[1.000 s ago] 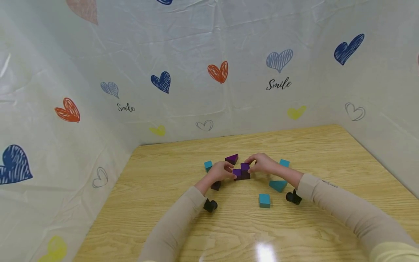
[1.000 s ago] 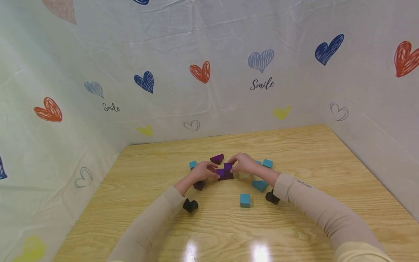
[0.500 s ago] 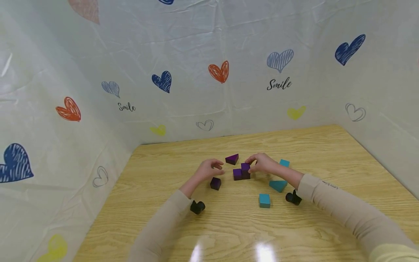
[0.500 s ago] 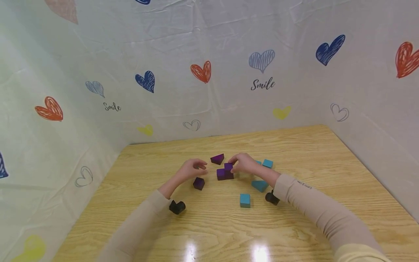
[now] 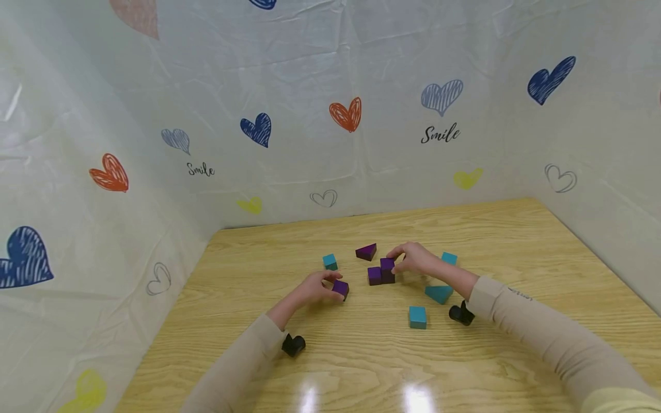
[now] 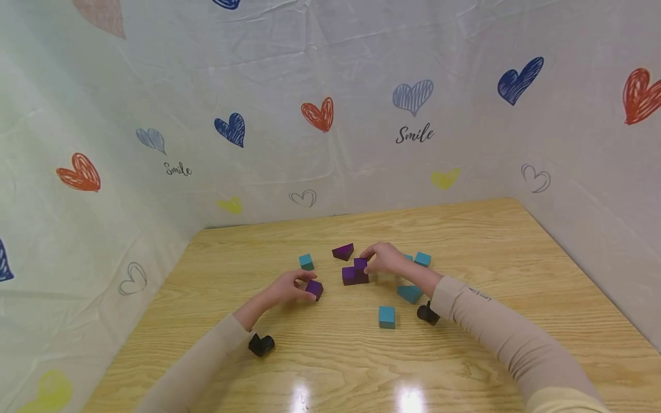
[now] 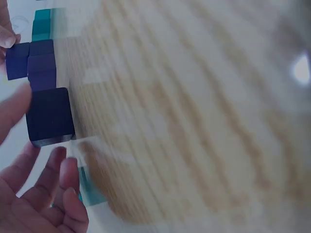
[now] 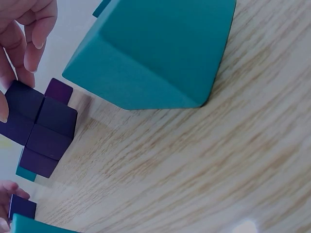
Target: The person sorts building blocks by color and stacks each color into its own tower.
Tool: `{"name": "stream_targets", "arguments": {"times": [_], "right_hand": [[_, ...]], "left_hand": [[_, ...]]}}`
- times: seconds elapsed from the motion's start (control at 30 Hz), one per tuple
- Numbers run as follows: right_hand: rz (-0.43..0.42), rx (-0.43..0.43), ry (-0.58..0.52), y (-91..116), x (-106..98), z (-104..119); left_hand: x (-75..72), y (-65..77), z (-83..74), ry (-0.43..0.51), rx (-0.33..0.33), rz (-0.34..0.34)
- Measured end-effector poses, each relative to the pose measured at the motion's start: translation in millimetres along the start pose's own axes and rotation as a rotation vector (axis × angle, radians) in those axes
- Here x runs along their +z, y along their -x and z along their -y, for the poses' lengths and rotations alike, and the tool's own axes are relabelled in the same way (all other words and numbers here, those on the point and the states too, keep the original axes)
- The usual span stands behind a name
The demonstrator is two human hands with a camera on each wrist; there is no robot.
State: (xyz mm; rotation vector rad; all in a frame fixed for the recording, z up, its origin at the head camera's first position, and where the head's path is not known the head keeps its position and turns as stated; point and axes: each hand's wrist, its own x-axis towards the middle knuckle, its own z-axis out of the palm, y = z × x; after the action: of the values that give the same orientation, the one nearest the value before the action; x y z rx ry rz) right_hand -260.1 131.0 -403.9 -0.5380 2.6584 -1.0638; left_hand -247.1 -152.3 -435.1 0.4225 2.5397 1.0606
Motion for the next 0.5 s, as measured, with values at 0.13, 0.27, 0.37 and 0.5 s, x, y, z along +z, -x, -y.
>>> {"name": "stream_targets", "arguments": {"times": [0.13, 0.27, 0.37, 0.5], "right_hand": [[-0.005, 0.003, 0.0, 0.6, -0.6, 0.6], [-0.01, -0.001, 0.007, 0.8, -0.9, 1.4], [-0.009, 0.005, 0.009, 0.5, -0.7, 1.6], [-0.004, 0.008, 0.007, 0.6, -0.8, 1.9]], "left_hand": [[2.4, 2.3, 3.5, 0.019, -0.01, -0.039], [4.1, 5.2, 2.0, 0.025, -0.017, -0.076], [5.1, 7.6, -0.3, 0.03, -0.022, -0.087], [5.5, 10.0, -3.2, 0.037, -0.03, -0.101]]}}
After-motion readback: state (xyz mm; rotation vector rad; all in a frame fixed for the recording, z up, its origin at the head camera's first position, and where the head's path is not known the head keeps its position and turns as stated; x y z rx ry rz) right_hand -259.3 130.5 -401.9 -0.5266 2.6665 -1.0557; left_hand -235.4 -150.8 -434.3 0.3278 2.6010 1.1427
